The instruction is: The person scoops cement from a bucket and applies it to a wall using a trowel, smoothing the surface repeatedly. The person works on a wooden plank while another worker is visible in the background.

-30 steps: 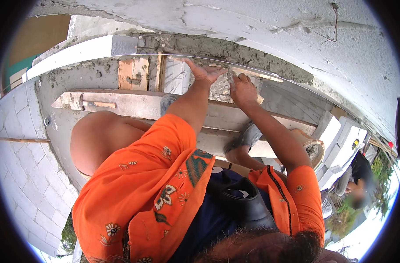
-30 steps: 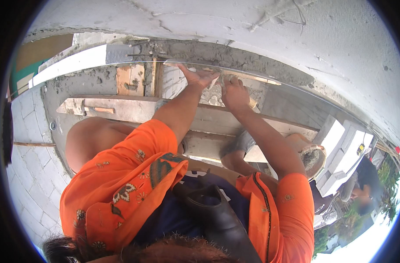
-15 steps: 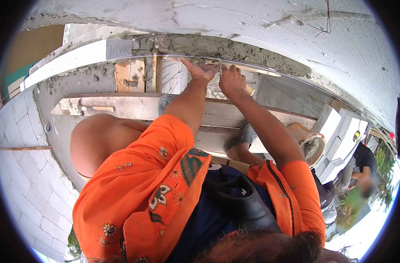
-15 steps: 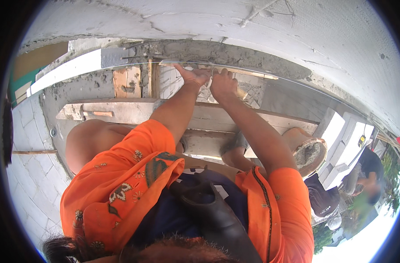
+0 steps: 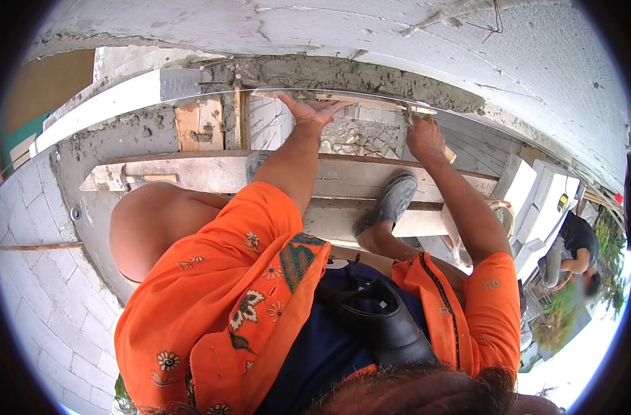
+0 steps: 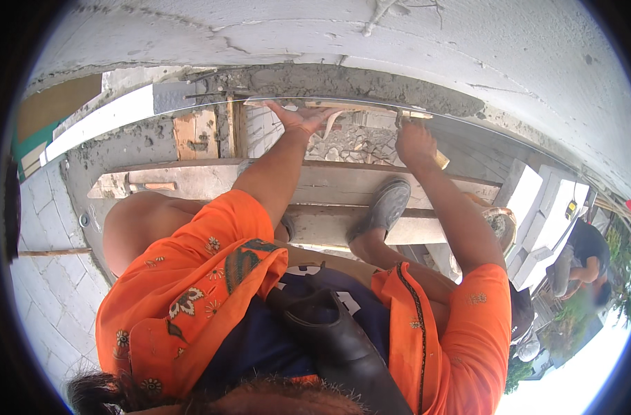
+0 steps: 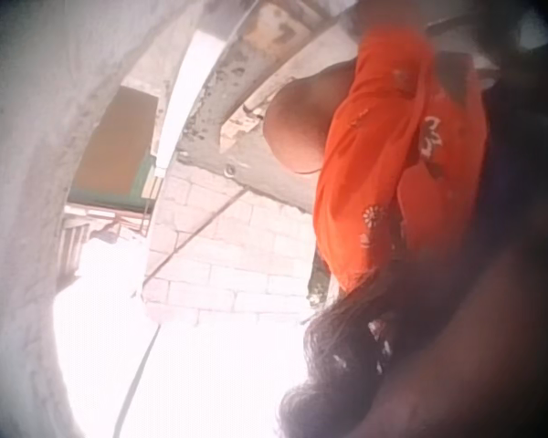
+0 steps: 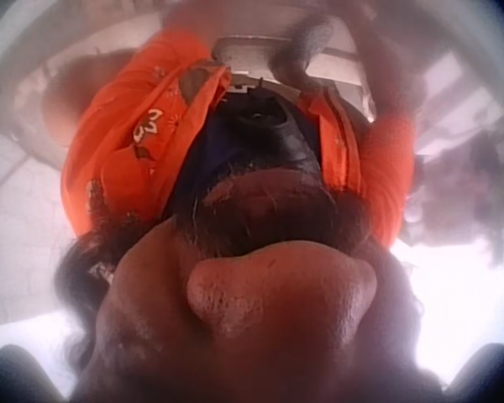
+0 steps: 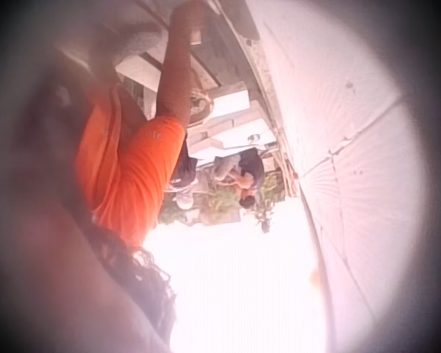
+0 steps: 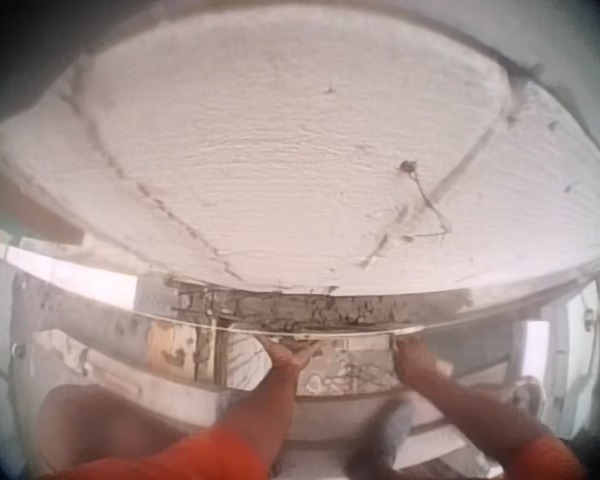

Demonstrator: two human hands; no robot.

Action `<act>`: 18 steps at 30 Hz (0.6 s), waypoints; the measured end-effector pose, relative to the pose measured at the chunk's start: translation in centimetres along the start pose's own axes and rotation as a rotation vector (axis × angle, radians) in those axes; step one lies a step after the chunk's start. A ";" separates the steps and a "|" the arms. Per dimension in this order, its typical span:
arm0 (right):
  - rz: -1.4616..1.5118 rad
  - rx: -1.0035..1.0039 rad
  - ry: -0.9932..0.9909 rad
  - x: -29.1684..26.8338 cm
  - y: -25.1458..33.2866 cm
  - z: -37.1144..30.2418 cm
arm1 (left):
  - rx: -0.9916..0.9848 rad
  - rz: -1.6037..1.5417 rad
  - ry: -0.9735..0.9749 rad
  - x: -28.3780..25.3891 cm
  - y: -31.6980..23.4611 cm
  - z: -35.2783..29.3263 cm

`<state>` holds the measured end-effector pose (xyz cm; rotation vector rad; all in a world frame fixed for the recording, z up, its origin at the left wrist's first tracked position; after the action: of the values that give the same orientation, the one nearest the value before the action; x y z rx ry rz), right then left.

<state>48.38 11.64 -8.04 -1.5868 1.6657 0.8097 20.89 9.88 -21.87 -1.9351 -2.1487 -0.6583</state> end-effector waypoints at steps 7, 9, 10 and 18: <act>0.076 -0.191 -0.092 -1.1 2.3 -3.1 | 0.028 0.025 0.003 -0.5 -0.3 0.4; 0.152 -0.282 -0.081 -0.5 6.7 -3.4 | 0.040 0.025 -0.006 -0.1 -0.3 0.0; 0.174 -0.310 -0.046 -0.3 9.4 -3.5 | 0.052 0.031 -0.013 -0.2 -0.3 0.2; 0.141 -0.310 -0.036 4.7 17.2 -1.2 | 0.050 0.076 0.007 -2.4 -1.6 4.3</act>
<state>31.06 9.01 -11.54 -1.6587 1.7035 1.2108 20.34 9.49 -27.05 -1.9742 -2.0564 -0.5906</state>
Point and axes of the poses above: each hand's wrist, its own z-axis towards the middle knuckle, its own x-axis out of the palm, y = z × x, the point moved 9 cm from there along z, towards the middle knuckle, and after that the axes turned 1 degree about x, right-handed, at the moved point
